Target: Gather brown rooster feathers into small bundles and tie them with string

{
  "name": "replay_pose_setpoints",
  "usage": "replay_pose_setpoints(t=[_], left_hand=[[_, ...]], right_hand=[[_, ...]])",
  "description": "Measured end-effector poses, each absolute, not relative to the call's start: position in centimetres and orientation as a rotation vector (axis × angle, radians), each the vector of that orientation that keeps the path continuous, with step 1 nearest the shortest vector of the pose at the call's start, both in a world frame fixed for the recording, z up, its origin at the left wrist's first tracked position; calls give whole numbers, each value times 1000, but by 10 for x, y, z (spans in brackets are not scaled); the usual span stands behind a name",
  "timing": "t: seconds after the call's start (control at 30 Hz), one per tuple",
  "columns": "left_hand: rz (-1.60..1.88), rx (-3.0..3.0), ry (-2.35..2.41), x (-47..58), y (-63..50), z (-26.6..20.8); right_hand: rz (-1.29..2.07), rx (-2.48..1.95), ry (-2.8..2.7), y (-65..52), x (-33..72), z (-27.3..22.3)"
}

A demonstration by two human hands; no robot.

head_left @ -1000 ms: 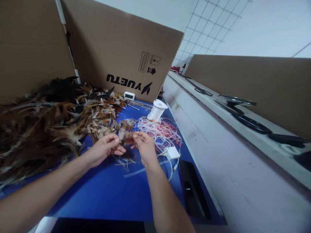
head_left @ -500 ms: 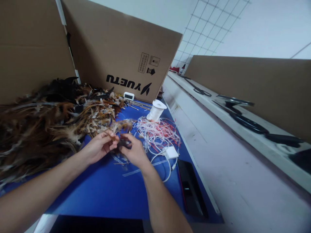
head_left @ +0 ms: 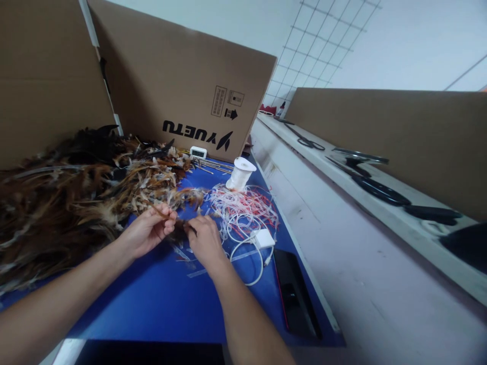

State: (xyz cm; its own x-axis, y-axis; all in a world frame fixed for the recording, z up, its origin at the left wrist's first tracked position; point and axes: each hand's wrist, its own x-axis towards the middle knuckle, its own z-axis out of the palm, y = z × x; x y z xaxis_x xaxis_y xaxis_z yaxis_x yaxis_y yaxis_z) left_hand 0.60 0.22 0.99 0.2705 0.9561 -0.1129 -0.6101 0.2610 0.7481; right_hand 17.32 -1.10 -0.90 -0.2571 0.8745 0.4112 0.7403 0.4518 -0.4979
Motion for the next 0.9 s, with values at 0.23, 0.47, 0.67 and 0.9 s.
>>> replay_pose_setpoints(t=[0.23, 0.47, 0.67, 0.9], left_hand=[[1143, 675, 689, 7, 6, -2], [1093, 686, 669, 8, 1, 0], [1088, 676, 634, 8, 0, -1], [1080, 719, 586, 10, 0, -6]], right_hand=[[330, -1161, -1894, -18, 167, -1], [596, -1066, -1697, -19, 161, -2], [707, -1051, -1645, -21, 161, 1], [700, -1061, -1672, -22, 161, -2]])
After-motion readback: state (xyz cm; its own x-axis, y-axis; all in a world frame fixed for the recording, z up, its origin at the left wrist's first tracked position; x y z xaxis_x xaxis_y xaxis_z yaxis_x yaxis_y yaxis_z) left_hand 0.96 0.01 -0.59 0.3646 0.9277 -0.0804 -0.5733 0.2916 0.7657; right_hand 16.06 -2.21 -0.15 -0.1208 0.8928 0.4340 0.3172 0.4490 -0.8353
